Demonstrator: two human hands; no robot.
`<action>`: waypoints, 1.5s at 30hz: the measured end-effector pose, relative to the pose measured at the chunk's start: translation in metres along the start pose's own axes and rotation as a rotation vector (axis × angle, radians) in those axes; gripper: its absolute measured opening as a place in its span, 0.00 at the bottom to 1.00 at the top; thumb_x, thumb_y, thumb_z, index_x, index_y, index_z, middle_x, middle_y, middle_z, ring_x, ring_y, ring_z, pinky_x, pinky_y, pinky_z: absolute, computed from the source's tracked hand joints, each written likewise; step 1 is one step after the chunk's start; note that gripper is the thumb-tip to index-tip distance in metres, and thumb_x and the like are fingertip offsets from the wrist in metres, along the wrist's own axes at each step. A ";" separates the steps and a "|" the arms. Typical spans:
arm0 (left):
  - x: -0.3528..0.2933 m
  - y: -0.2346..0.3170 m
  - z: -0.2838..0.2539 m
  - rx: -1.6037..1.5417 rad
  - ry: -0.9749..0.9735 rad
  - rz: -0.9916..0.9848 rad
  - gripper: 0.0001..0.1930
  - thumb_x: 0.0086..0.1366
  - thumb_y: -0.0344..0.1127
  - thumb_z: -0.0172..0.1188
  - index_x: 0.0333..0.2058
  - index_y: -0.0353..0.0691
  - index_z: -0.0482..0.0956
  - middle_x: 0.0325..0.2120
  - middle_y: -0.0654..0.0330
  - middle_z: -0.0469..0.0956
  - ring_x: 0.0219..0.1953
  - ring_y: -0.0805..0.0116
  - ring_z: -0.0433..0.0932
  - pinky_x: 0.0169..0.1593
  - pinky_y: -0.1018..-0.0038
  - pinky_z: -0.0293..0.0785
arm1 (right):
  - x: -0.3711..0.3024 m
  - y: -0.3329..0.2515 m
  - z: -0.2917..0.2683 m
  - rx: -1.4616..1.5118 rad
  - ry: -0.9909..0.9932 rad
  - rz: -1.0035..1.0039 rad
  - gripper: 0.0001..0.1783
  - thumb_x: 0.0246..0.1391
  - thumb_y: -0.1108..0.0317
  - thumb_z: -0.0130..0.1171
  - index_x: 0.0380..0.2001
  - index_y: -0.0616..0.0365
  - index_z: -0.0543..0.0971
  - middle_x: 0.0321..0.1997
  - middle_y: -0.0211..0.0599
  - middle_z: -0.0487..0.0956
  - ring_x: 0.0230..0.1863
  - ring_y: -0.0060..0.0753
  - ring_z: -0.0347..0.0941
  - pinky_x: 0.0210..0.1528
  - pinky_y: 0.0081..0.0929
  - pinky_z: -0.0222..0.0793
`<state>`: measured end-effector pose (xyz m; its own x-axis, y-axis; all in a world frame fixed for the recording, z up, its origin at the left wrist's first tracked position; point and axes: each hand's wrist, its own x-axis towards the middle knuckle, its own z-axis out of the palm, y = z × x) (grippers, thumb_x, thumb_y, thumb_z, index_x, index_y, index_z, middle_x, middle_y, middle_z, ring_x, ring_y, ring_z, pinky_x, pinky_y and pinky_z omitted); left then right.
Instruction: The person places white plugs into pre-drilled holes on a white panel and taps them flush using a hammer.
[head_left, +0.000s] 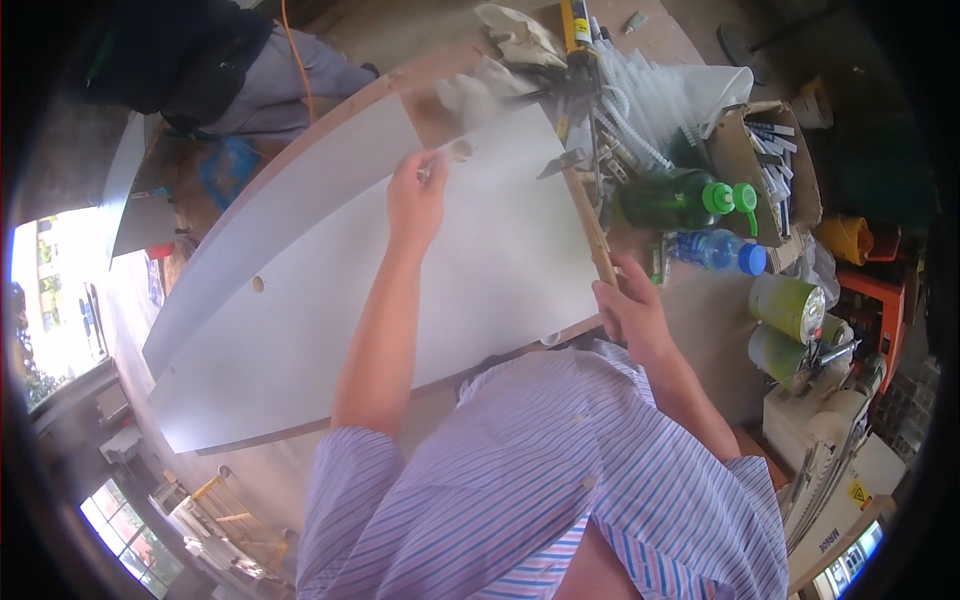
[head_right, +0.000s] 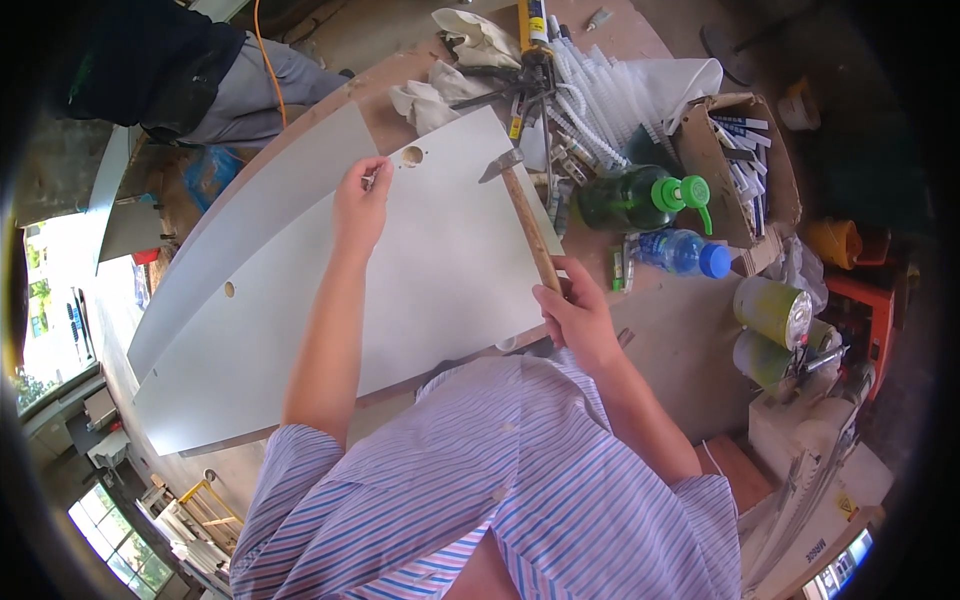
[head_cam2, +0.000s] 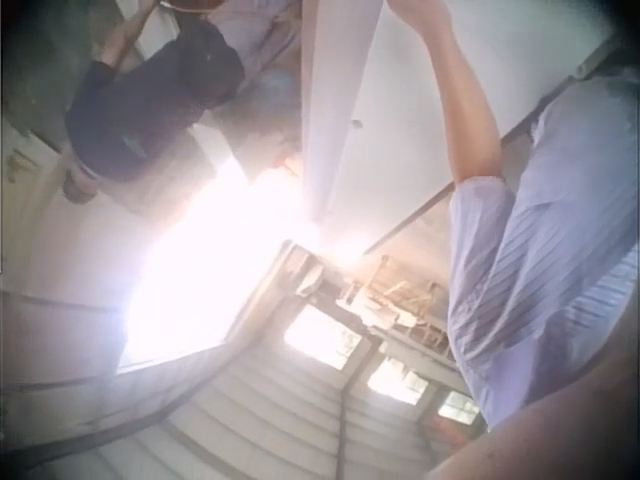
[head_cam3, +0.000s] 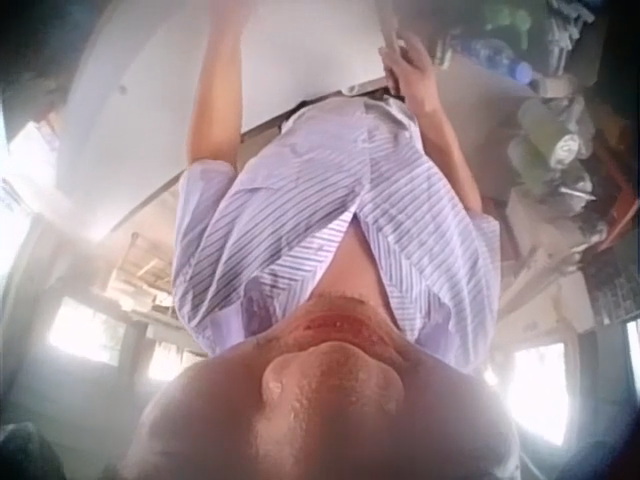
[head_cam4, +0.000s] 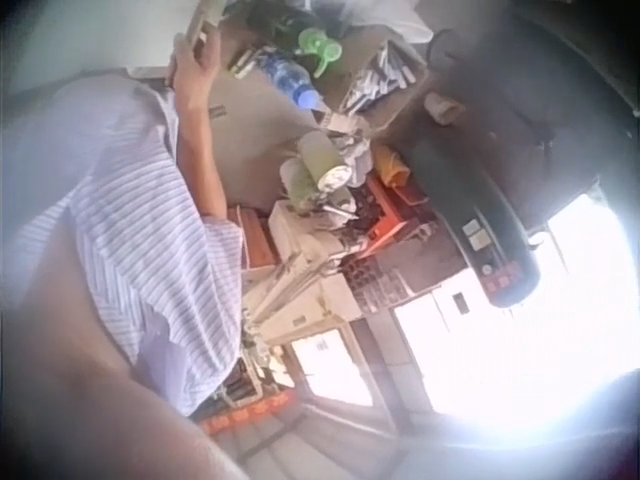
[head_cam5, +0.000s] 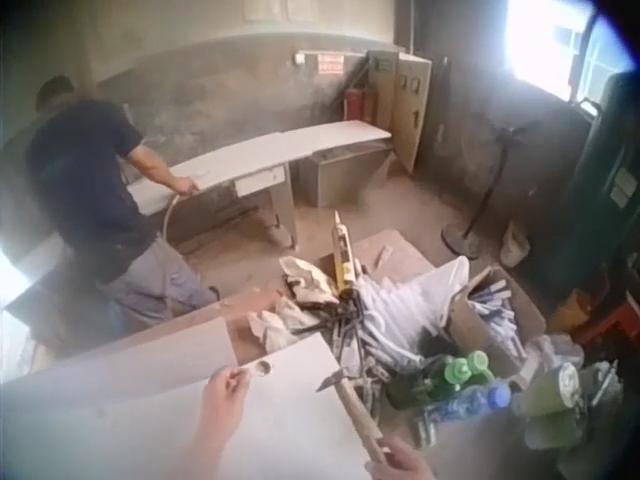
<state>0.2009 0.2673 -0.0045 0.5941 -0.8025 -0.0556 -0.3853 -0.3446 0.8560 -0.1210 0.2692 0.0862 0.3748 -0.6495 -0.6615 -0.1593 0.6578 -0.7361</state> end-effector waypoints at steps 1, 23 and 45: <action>0.006 -0.001 0.004 0.042 0.052 0.057 0.13 0.69 0.43 0.62 0.39 0.38 0.81 0.32 0.60 0.82 0.29 0.70 0.75 0.37 0.71 0.74 | 0.001 0.000 -0.001 0.008 -0.001 0.006 0.23 0.62 0.71 0.58 0.60 0.59 0.69 0.26 0.25 0.70 0.14 0.15 0.60 0.14 0.18 0.51; 0.017 -0.019 0.008 0.596 -0.015 -0.113 0.13 0.71 0.46 0.52 0.40 0.44 0.78 0.32 0.52 0.85 0.37 0.46 0.83 0.40 0.51 0.77 | 0.057 -0.017 0.004 -0.079 -0.066 0.037 0.23 0.61 0.73 0.61 0.59 0.59 0.70 0.26 0.24 0.69 0.16 0.13 0.61 0.16 0.16 0.56; -0.001 -0.023 0.016 0.653 0.044 0.100 0.11 0.69 0.42 0.59 0.31 0.43 0.73 0.27 0.60 0.82 0.29 0.54 0.82 0.33 0.58 0.75 | 0.078 -0.014 0.028 -0.178 -0.123 0.020 0.25 0.60 0.73 0.61 0.59 0.59 0.69 0.27 0.26 0.70 0.16 0.13 0.62 0.16 0.17 0.58</action>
<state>0.1975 0.2685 -0.0323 0.5559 -0.8302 0.0409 -0.7811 -0.5049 0.3673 -0.0638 0.2200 0.0494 0.4773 -0.5782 -0.6617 -0.3224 0.5853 -0.7440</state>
